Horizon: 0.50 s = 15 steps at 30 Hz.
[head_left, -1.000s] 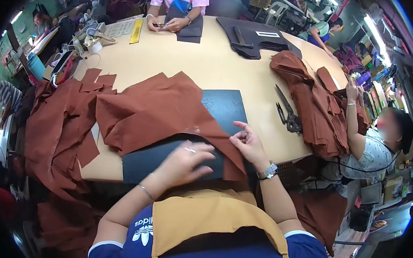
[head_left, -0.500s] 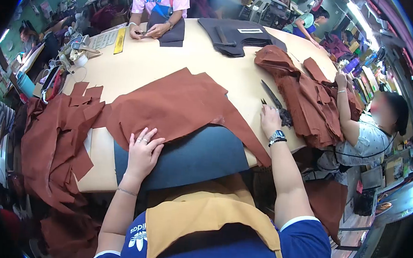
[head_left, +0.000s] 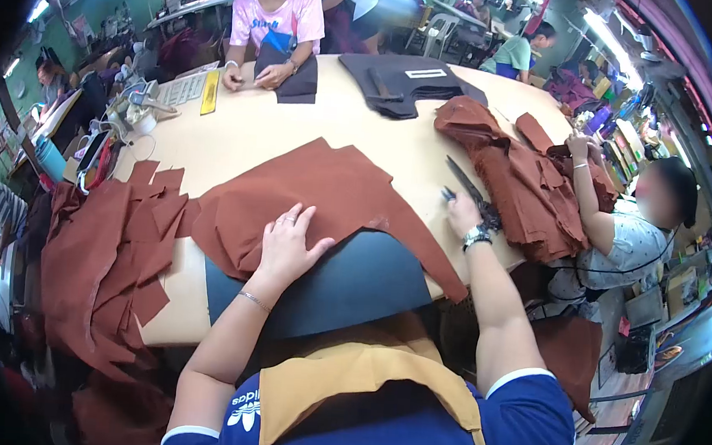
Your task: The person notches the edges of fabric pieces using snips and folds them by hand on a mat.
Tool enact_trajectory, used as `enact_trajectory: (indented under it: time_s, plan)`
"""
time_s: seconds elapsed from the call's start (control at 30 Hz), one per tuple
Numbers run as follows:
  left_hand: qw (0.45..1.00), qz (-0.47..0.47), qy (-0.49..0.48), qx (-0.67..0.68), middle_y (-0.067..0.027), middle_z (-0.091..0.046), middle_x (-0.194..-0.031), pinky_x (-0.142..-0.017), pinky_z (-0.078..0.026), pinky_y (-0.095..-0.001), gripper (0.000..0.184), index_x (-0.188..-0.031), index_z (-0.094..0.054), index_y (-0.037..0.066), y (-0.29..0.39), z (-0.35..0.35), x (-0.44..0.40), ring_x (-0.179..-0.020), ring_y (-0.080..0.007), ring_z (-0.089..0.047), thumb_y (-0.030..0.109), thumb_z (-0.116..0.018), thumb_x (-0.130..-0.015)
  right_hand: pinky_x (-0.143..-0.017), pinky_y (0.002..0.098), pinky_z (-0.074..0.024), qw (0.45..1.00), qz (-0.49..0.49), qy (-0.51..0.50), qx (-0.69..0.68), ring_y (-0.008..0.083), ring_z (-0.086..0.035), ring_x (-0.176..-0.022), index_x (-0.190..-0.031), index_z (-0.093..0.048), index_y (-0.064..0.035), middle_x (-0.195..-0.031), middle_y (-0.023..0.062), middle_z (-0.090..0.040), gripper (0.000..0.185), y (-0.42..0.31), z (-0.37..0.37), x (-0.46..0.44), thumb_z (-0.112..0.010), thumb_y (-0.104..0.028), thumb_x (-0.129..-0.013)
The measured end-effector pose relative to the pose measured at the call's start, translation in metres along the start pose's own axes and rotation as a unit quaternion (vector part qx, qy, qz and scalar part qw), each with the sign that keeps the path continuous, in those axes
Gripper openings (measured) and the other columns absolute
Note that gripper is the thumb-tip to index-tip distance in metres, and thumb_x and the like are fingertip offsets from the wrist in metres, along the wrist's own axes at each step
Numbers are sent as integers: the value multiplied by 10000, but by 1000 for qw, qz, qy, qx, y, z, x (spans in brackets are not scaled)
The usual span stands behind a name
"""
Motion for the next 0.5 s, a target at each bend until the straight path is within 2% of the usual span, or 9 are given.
enact_trajectory:
  time_s: [0.03,0.07,0.1,0.17,0.2,0.33,0.37,0.43,0.5]
  plan:
    - [999,32,-3,23,-165,-521,-1368,-1037,-388,-487,676,-1351,-534,90,-11,-10,-7,-1287,-347,-463,502,-683,-837,-843,437,-519,995,-22,19,-99,384,-645,-965,-1079,-588,-25,-1030,250,-653,251,-4,-6,3,-476,-213,-956]
    - [998,4,61,-28,-152,-589,-1249,-954,-439,-439,630,-1316,-557,67,-12,-9,-7,-1141,-305,-558,439,-710,-831,-811,424,-521,956,-4,18,-294,377,-650,-903,-1066,-597,-16,-976,243,-660,306,-12,-28,4,-520,-288,-947]
    - [999,20,46,3,-132,-605,-1206,-922,-441,-439,585,-1287,-576,72,-18,-11,-11,-1105,-289,-571,417,-709,-834,-778,411,-522,879,14,11,-477,371,-656,-840,-1052,-607,-8,-921,236,-666,375,-22,-48,5,-563,-363,-938]
    - [997,57,2,60,-94,-638,-1121,-858,-447,-438,496,-1231,-615,82,-29,-17,-13,-1033,-256,-597,373,-705,-839,-726,394,-512,964,40,-55,-255,339,-648,-764,-981,-626,5,-856,218,-671,395,-89,-11,41,-620,-383,-908]
    - [997,30,41,65,-63,-663,-968,-799,-444,-433,298,-1060,-678,93,-27,-12,-11,-924,-252,-625,307,-694,-853,-700,385,-506,984,51,-90,-144,323,-644,-725,-946,-635,12,-823,208,-673,409,-110,-1,57,-649,-393,-893]
    - [971,13,139,193,-84,-664,-889,-731,-469,-411,148,-871,-675,87,-31,10,-12,-830,-302,-634,235,-667,-878,-640,377,-490,961,45,-43,-269,290,-643,-660,-838,-653,14,-721,195,-657,375,-92,-15,41,-702,-358,-861]
    - [947,19,185,261,-58,-659,-858,-714,-481,-370,152,-880,-635,73,-36,21,-11,-781,-252,-642,214,-625,-936,-671,405,-503,969,40,-38,-241,319,-666,-713,-888,-662,12,-765,199,-673,385,-78,-22,31,-705,-370,-858]
    - [854,113,230,452,-26,-628,-916,-763,-474,-308,146,-949,-576,79,-71,27,-7,-855,-169,-623,215,-562,-1000,-721,435,-516,992,35,27,-115,352,-680,-794,-947,-668,2,-835,206,-689,382,-59,-9,17,-696,-370,-864]
    - [767,172,356,505,-16,-579,-1012,-848,-447,-296,143,-1046,-513,96,-118,39,11,-970,-124,-572,238,-498,-1038,-771,450,-516,990,-30,36,-136,379,-675,-874,-977,-672,-14,-901,217,-692,367,-23,-5,2,-679,-367,-877]
Point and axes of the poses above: each hand's wrist, its own x-axis away from the middle knuckle, its own z-axis out of the back of the hand, y = z × x, the point moved 8 cm from there along -x, towards the middle knuckle
